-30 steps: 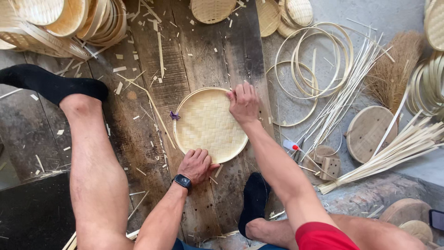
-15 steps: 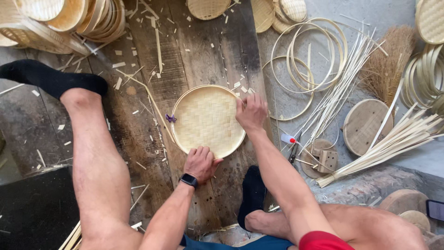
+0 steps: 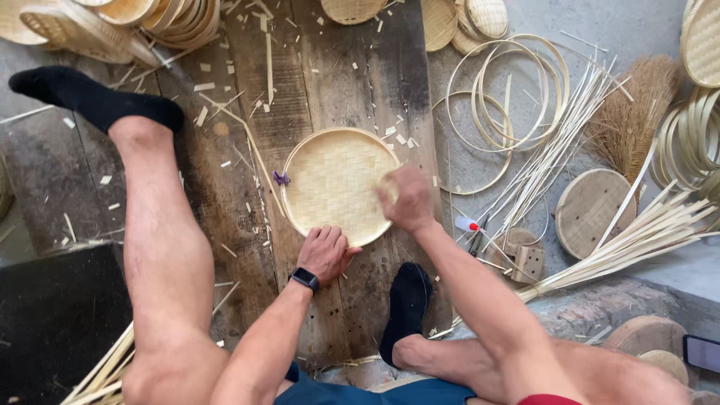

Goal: The person assembles a round bamboo lid by fitting a woven disc into a circular wooden frame and applying adhesive from a bottle.

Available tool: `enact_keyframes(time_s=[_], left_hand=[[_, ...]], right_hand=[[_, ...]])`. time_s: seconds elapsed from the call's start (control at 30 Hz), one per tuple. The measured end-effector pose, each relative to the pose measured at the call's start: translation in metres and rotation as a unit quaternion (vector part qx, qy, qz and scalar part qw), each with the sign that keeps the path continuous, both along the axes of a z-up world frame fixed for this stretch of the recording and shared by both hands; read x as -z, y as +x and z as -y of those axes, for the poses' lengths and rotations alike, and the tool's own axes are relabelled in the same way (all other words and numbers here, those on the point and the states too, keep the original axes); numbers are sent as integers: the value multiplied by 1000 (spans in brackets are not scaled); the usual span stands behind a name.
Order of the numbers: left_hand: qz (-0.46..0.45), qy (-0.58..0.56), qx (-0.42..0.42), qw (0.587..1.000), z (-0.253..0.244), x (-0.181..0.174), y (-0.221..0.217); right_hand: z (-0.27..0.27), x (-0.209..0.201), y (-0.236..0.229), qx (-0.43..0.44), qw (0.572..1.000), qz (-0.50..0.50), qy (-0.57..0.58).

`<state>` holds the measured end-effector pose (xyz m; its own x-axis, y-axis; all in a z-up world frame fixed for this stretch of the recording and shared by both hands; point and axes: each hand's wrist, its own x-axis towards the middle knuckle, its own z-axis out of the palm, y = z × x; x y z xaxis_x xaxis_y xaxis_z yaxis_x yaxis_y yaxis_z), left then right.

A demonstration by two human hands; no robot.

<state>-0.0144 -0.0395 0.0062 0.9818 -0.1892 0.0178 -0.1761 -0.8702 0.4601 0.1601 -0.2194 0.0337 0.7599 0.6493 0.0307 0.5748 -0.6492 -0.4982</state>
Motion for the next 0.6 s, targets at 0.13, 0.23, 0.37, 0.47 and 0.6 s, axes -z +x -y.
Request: enact_keyframes(time_s=[0.13,0.23,0.37,0.47,0.6], left_hand=[[82,-41,-27,995,-2,7,11],[88,-46,-9,995,-6,14,9],[81,-30,11,996,-8,21,9],[37,25,30,999,-7,27,9],[49,-11,26,998,-8,25,12]], right_hand=[[4,-28,-32,-262,963,-63,8],[0,-26,-31,-243,962,-123,8],[-1,-30,-22,-242,961,-132,11],[-18,-37,-17,-200,957,-202,-52],[-92,-38,19,-184,966,-179,-17]])
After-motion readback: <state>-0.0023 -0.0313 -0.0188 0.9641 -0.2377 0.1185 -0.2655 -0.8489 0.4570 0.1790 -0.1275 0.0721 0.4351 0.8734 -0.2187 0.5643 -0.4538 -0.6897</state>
